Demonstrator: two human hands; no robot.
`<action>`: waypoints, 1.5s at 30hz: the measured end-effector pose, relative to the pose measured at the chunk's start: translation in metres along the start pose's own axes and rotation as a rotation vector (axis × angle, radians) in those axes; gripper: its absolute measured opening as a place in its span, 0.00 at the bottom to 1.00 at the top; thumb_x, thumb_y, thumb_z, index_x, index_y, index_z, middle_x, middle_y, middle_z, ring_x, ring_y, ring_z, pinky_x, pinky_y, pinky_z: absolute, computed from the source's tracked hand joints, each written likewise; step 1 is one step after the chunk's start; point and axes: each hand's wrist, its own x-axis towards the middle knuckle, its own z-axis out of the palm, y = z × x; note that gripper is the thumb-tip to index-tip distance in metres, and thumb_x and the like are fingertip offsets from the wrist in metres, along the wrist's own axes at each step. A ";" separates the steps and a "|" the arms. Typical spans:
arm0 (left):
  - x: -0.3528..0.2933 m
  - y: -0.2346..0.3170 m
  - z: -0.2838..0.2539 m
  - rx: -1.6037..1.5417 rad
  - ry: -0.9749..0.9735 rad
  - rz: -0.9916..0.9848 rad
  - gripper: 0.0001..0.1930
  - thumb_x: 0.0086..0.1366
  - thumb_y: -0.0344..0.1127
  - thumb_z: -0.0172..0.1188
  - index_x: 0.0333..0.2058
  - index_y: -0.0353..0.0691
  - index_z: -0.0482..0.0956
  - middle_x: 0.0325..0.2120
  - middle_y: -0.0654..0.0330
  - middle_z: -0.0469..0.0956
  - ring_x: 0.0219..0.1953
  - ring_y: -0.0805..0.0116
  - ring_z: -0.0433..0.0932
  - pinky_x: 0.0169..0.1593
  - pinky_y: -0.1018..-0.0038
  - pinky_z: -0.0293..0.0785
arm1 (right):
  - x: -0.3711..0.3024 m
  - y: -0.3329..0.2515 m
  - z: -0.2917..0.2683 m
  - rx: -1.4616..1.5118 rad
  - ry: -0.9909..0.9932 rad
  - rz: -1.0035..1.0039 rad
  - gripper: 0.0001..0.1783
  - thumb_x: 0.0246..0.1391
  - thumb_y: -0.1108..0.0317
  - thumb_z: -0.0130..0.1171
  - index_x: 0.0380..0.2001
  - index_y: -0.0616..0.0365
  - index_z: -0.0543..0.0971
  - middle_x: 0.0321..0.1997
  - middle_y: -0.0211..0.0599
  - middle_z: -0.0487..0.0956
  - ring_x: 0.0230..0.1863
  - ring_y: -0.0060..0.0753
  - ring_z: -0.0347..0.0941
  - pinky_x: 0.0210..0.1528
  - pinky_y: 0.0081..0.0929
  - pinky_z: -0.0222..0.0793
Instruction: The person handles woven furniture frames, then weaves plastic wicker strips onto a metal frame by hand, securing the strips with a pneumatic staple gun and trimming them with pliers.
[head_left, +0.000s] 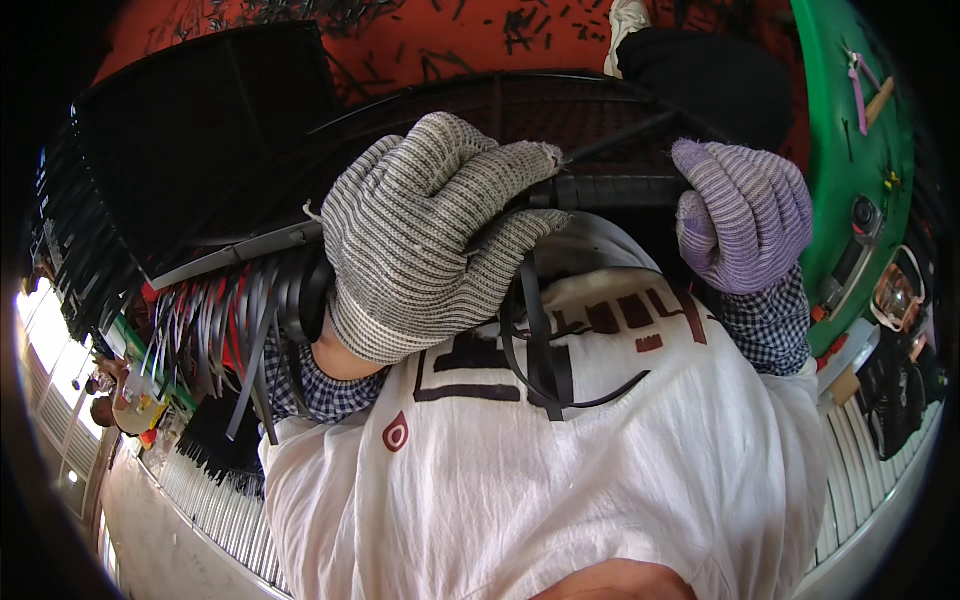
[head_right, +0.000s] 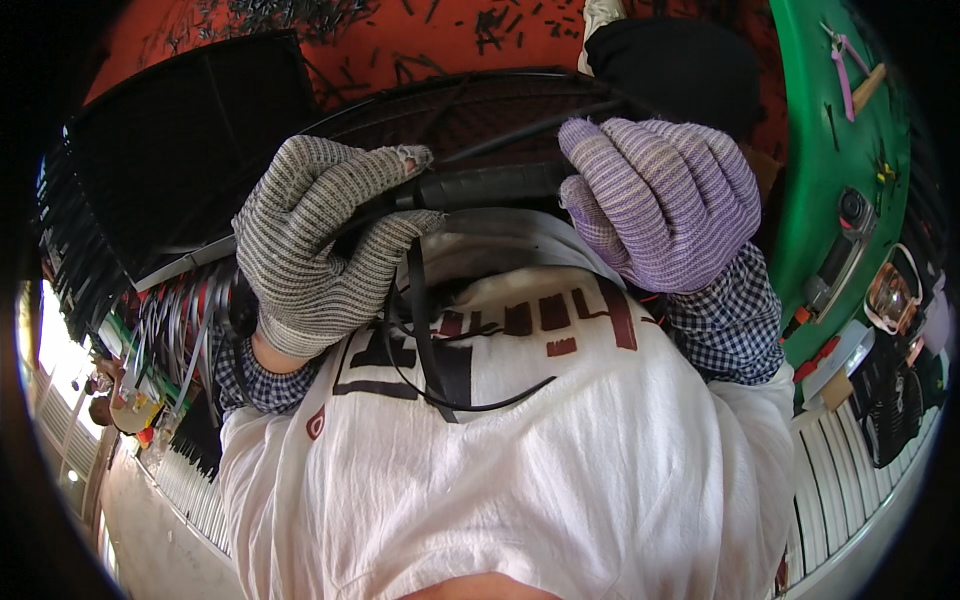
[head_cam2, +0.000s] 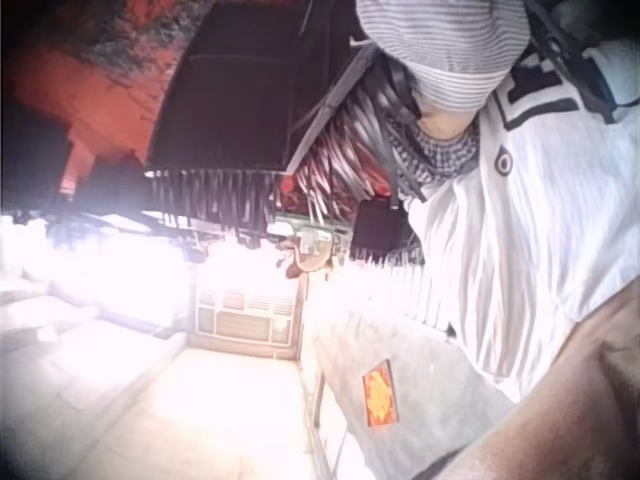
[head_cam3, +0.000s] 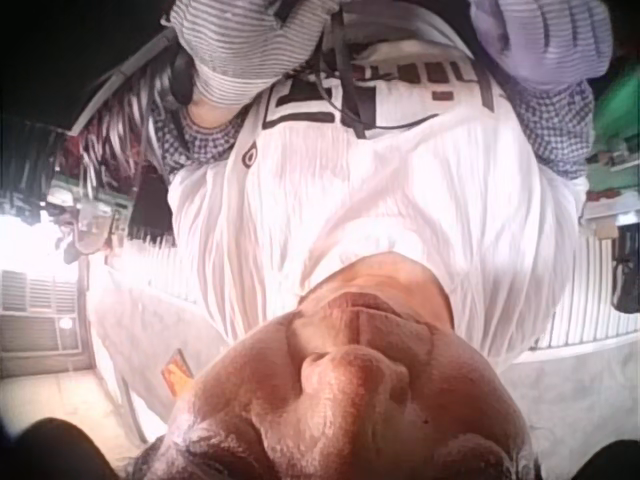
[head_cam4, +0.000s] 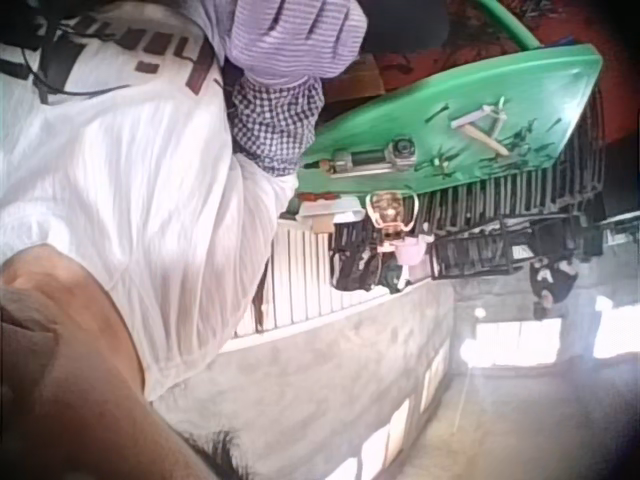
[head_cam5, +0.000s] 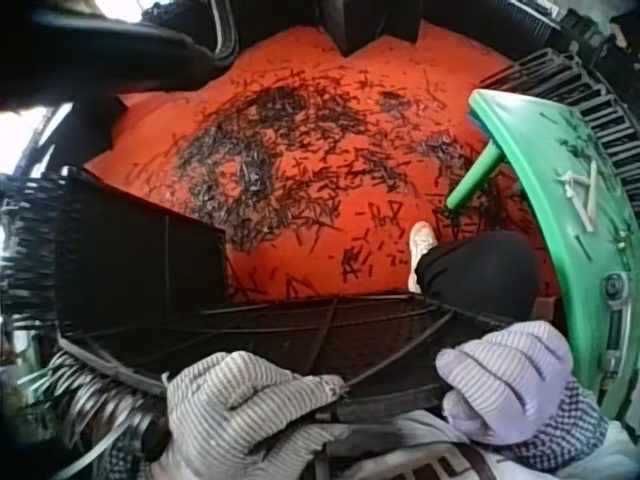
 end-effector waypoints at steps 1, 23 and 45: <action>-0.002 0.001 0.000 0.003 0.003 0.000 0.20 0.42 0.29 0.75 0.38 0.39 0.85 0.27 0.59 0.78 0.26 0.68 0.78 0.28 0.77 0.75 | -0.001 -0.002 -0.001 0.003 -0.002 0.001 0.14 0.52 0.59 0.63 0.41 0.53 0.82 0.38 0.31 0.81 0.35 0.30 0.77 0.38 0.29 0.74; -0.035 0.002 0.000 0.000 0.002 0.047 0.19 0.37 0.35 0.77 0.30 0.41 0.81 0.28 0.59 0.81 0.31 0.64 0.80 0.34 0.71 0.76 | -0.013 -0.019 -0.010 0.163 -0.045 -0.033 0.13 0.55 0.66 0.53 0.35 0.63 0.84 0.37 0.46 0.83 0.40 0.42 0.80 0.46 0.36 0.76; 0.023 -0.011 -0.005 0.164 0.098 0.025 0.19 0.44 0.39 0.74 0.38 0.45 0.86 0.24 0.65 0.72 0.23 0.73 0.73 0.26 0.78 0.72 | 0.039 0.011 0.012 0.334 0.217 0.152 0.10 0.48 0.71 0.66 0.37 0.55 0.82 0.37 0.34 0.81 0.37 0.32 0.77 0.38 0.28 0.72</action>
